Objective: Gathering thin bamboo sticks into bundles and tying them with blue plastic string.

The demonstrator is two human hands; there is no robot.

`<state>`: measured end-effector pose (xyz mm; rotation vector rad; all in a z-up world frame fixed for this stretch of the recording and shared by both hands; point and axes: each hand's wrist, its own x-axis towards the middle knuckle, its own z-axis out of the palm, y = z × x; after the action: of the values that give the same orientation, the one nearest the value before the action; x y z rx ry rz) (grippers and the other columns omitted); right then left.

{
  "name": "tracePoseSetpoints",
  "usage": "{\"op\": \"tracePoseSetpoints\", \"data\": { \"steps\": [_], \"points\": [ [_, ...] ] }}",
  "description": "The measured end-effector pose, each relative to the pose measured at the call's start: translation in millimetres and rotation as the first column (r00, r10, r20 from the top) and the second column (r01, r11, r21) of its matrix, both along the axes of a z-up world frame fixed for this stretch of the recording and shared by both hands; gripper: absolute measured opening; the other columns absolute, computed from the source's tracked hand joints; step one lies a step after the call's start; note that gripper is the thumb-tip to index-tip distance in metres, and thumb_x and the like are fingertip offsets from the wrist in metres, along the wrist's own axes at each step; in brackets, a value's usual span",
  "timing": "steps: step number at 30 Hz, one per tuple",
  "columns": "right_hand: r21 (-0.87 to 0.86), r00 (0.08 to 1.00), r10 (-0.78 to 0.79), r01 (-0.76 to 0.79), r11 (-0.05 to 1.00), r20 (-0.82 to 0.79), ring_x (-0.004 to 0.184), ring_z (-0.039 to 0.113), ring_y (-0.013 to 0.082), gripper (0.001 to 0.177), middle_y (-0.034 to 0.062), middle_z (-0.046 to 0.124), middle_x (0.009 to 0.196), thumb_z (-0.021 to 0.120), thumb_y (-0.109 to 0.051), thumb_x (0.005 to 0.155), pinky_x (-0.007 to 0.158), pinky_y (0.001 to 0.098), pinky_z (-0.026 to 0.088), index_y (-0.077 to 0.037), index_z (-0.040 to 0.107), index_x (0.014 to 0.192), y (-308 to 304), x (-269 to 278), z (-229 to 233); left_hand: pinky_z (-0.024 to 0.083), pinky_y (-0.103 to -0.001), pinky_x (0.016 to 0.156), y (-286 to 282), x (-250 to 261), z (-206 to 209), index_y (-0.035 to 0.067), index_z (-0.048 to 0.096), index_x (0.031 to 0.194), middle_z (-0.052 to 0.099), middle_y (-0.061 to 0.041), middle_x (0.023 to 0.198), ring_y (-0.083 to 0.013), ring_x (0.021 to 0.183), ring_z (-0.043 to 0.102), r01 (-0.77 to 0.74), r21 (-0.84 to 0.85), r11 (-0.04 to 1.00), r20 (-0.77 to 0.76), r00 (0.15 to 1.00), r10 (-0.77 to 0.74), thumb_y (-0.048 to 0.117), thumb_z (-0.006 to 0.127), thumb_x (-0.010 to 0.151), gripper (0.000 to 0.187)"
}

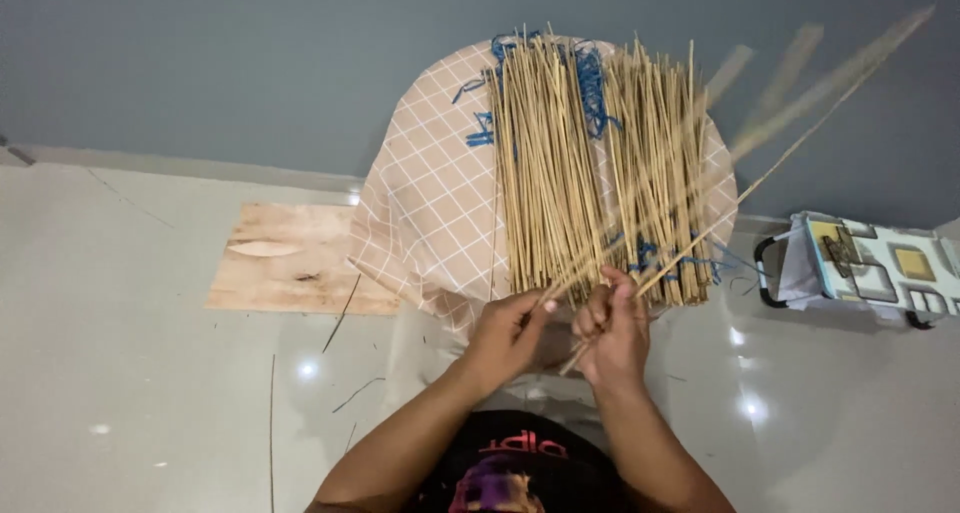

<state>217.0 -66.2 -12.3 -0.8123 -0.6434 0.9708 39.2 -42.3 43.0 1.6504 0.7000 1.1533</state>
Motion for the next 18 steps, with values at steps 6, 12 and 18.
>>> {"op": "tracePoseSetpoints", "data": {
  "steps": [6, 12, 18],
  "points": [
    [-0.010, 0.996, -0.078, 0.079, 0.997, 0.049, 0.038, 0.032, 0.0049, 0.025, -0.0063, 0.031, 0.054, 0.056, -0.029, 0.107, 0.040, 0.0233, 0.034, -0.005, 0.064, 0.108, 4.2, -13.2, -11.8, 0.054, -0.043, 0.069, -0.5, 3.8, -4.4, -0.001, 0.074, 0.100, 0.073, -0.021, 0.079, -0.0234, 0.080, 0.068, 0.082, 0.024, 0.996, -0.029, 0.996, -0.082, 0.006, 0.059, 0.102, 0.016],
    [-0.057, 0.968, -0.240, 0.244, 0.968, 0.077, 0.042, 0.046, 0.0088, 0.028, 0.0006, 0.051, 0.061, 0.055, -0.033, 0.107, 0.042, 0.0243, 0.040, -0.006, 0.065, 0.105, 7.7, -9.3, -5.5, 0.054, -0.042, 0.074, 1.5, 13.5, -17.5, 0.004, 0.076, 0.098, 0.073, -0.016, 0.076, -0.0176, 0.079, 0.061, 0.034, -0.151, 0.988, 0.074, 0.997, -0.023, 0.014, 0.058, 0.104, 0.021],
    [-0.002, 0.995, -0.105, 0.105, 0.995, -0.004, 0.040, 0.034, 0.0111, 0.024, -0.0004, 0.040, 0.065, 0.046, -0.036, 0.111, 0.040, 0.0265, 0.036, -0.016, 0.057, 0.116, 4.5, 4.4, 5.8, 0.054, -0.039, 0.076, 5.5, 4.3, -6.3, 0.002, 0.077, 0.106, 0.072, -0.014, 0.076, -0.0180, 0.077, 0.060, 0.024, -0.156, 0.987, 0.056, 0.998, -0.015, 0.011, 0.056, 0.104, 0.023]
  ]
}}
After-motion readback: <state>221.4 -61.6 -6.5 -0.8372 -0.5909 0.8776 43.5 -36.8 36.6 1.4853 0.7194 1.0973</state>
